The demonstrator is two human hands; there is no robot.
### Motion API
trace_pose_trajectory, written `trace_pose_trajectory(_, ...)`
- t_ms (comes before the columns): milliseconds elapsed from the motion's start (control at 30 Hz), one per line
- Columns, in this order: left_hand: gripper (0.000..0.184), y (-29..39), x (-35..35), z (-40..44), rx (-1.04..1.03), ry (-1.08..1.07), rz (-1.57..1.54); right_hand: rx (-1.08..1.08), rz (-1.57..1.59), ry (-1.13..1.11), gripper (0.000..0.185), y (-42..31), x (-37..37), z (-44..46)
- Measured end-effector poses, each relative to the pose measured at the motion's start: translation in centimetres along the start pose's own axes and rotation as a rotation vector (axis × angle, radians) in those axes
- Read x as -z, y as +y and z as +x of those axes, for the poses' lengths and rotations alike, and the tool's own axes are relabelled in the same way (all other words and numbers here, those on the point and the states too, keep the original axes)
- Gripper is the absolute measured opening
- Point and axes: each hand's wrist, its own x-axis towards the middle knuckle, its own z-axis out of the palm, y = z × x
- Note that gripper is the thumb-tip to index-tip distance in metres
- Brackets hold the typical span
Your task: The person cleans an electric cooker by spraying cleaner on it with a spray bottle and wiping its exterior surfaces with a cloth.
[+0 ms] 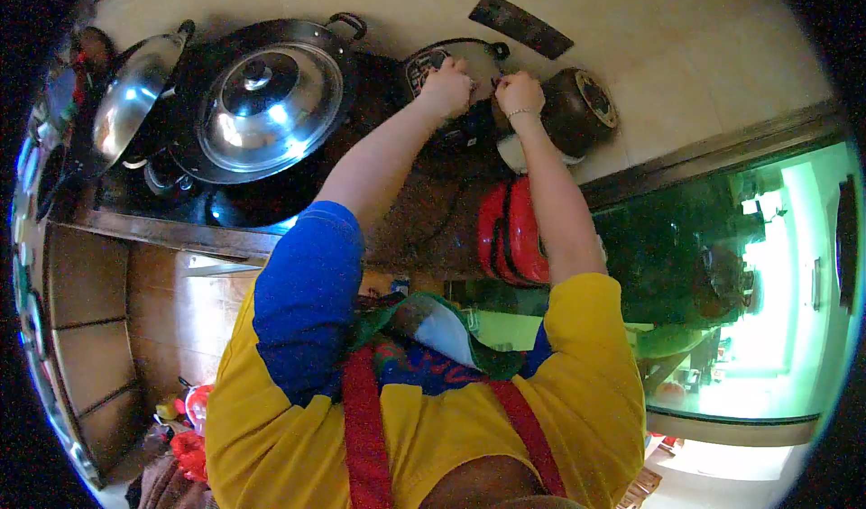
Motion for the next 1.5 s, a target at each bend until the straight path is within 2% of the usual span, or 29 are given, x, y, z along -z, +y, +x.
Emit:
trace_pose_trajectory(33,0.030,0.0,0.8,-0.1,0.004,0.010,0.003,-0.090,0.049,-0.067,0.021,-0.1,-0.4,0.5)
trace_pose_trajectory(67,0.030,0.3,1.4,-0.4,0.014,-0.035,-0.046,0.001,-0.002,0.120,0.021,-0.2,-1.5,-0.7)
trace_pose_trajectory(100,0.030,0.5,2.1,-0.7,0.024,-0.079,-0.098,0.141,-0.010,0.197,0.020,-0.4,-1.5,-2.4)
trace_pose_trajectory(167,0.030,0.5,2.7,-1.1,0.025,-0.094,-0.080,0.411,-0.007,0.214,0.021,-0.7,-1.2,-5.1)
trace_pose_trajectory(200,0.030,0.5,2.7,-1.3,0.022,-0.071,-0.101,0.423,-0.007,0.216,0.021,-1.2,-0.8,-4.5)
trace_pose_trajectory(300,0.029,0.9,2.9,-1.6,0.011,-0.092,-0.135,-0.059,0.056,0.057,0.022,0.4,-1.1,-1.2)
trace_pose_trajectory(367,0.029,1.1,2.8,-1.4,0.037,-0.107,-0.120,-0.118,0.122,-0.010,0.020,-0.1,0.4,-0.6)
trace_pose_trajectory(400,0.026,0.8,1.9,-1.4,-0.018,0.026,-0.088,-0.125,0.119,-0.008,0.020,-0.1,0.0,-1.2)
trace_pose_trajectory(467,0.026,0.5,1.0,-1.1,-0.027,0.060,-0.095,0.073,-0.025,0.154,0.019,-0.3,-1.4,-2.9)
trace_pose_trajectory(567,0.026,0.4,0.4,-0.7,-0.021,0.095,-0.065,0.293,-0.027,0.200,0.017,-1.0,-0.5,-4.9)
trace_pose_trajectory(633,0.026,0.7,0.6,-1.0,-0.021,0.094,-0.036,-0.010,0.020,0.148,0.016,0.3,-1.7,-1.8)
trace_pose_trajectory(667,0.026,0.8,1.6,-1.0,-0.012,0.025,-0.082,-0.010,-0.034,0.046,0.016,0.7,-0.7,-0.7)
trace_pose_trajectory(700,0.026,0.9,1.7,-1.0,-0.002,-0.046,-0.129,-0.020,-0.031,0.044,0.016,0.8,-1.0,-0.4)
trace_pose_trajectory(767,0.025,0.8,2.1,-0.9,-0.001,-0.024,-0.131,0.007,-0.034,0.085,0.016,0.6,-1.8,0.4)
trace_pose_trajectory(800,0.024,0.9,2.0,-0.9,0.005,-0.002,-0.143,0.064,-0.064,0.169,0.014,-0.1,-2.4,-0.8)
trace_pose_trajectory(833,0.024,0.9,2.0,-0.9,0.000,0.003,-0.146,0.142,-0.025,0.098,0.012,-1.1,-2.1,-2.4)
trace_pose_trajectory(900,0.023,0.6,2.0,-1.1,-0.024,0.030,-0.144,0.248,0.013,0.168,0.012,-0.7,-4.1,-3.0)
trace_pose_trajectory(967,0.022,0.4,1.5,-1.1,-0.046,0.029,-0.079,0.220,-0.032,0.123,0.014,-0.6,-0.8,-2.1)
trace_pose_trajectory(1000,0.022,0.6,1.6,-1.3,-0.050,0.056,-0.093,0.015,0.066,0.111,0.015,0.6,-2.2,0.2)
trace_pose_trajectory(1033,0.022,0.6,1.5,-1.5,-0.054,0.079,-0.108,-0.026,0.014,0.004,0.023,1.0,-1.3,1.2)
trace_pose_trajectory(1100,0.022,0.5,1.5,-1.5,-0.037,0.069,-0.123,0.040,0.038,-0.028,0.022,0.5,-0.9,1.2)
trace_pose_trajectory(1167,0.023,0.6,1.4,-0.9,-0.024,0.071,-0.144,0.202,-0.090,0.178,0.013,0.5,-3.9,-0.1)
trace_pose_trajectory(1200,0.025,0.3,1.1,-0.6,-0.029,0.052,-0.138,0.257,-0.036,0.148,0.010,-0.7,-2.7,-1.8)
trace_pose_trajectory(1233,0.027,-0.1,0.9,-0.6,-0.034,0.026,-0.129,0.492,-0.099,0.135,0.011,-1.5,-0.2,-3.3)
trace_pose_trajectory(1300,0.028,0.2,2.5,-1.4,-0.031,-0.003,-0.126,0.378,-0.084,0.103,0.012,-0.7,-0.7,-1.9)
trace_pose_trajectory(1367,0.029,0.7,3.2,-1.2,-0.035,-0.022,-0.122,0.036,0.013,0.040,0.013,0.4,-1.1,0.9)
trace_pose_trajectory(1433,0.029,0.9,2.5,-1.0,-0.028,-0.067,-0.089,0.003,0.093,0.054,0.016,-0.3,-0.8,0.6)
trace_pose_trajectory(1500,0.029,0.5,1.7,-0.6,-0.032,-0.062,-0.093,-0.059,-0.011,0.122,0.017,-2.3,-0.9,-0.8)
